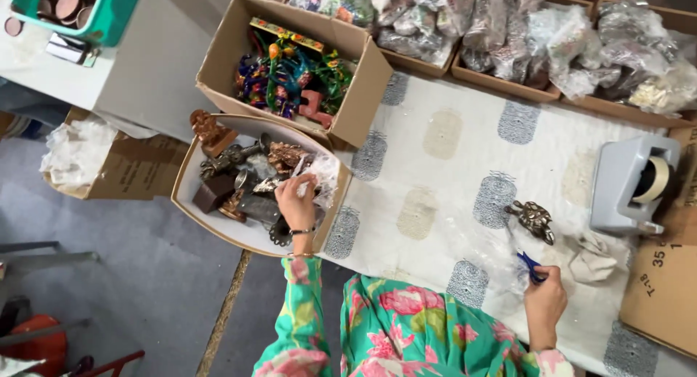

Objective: The person sits at a workbench and wraps metal decorative figurines in bubble wrap, tearing and cutting the plastic with scissors, then places the wrapped items into a cardboard box. They repeat the wrapping for several figurines one at a time.

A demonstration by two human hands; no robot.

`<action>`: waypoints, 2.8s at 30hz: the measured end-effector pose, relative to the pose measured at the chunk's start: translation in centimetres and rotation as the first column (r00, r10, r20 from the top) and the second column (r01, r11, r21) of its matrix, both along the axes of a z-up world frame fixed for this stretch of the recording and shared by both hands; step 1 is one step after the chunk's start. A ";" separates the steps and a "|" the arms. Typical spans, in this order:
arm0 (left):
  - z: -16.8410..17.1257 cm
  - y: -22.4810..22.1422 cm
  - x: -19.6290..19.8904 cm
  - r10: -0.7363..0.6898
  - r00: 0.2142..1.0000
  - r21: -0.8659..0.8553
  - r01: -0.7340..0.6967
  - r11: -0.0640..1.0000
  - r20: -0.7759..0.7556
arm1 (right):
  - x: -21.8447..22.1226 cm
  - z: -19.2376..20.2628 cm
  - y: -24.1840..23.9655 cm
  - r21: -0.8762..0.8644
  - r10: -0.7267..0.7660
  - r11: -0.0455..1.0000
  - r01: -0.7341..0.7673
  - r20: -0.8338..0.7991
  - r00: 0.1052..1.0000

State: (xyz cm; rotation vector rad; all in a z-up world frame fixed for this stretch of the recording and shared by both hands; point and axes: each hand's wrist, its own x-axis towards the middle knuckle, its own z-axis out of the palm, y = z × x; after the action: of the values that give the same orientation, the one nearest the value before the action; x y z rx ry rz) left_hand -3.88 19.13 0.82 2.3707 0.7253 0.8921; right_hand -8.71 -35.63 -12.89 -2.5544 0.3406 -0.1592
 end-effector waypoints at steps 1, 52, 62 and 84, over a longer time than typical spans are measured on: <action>-0.8 0.4 -0.2 0.007 1.000 0.001 -0.007 1.000 0.000 | -0.1 -0.8 -0.4 0.001 0.007 1.000 -0.007 0.000 1.000; -0.9 -1.4 1.9 -0.079 0.972 0.085 0.100 0.991 -0.219 | 3.4 5.8 9.8 -0.026 0.462 0.886 -0.464 -0.051 0.885; 3.7 -2.9 2.4 0.111 0.994 0.047 -0.111 0.993 -0.004 | 3.6 5.5 9.6 0.003 0.464 0.885 -0.465 -0.088 0.882; -16.1 -22.5 0.8 -0.782 0.584 -0.890 0.447 0.087 0.217 | 2.7 -2.3 9.0 0.780 0.104 0.626 0.000 -0.084 0.991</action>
State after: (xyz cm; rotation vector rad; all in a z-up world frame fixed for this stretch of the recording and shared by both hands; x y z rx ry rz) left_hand -3.12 -3.34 -15.29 1.4547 0.0693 -0.3298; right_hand -6.00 -26.58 -15.18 -1.6867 0.2926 0.1519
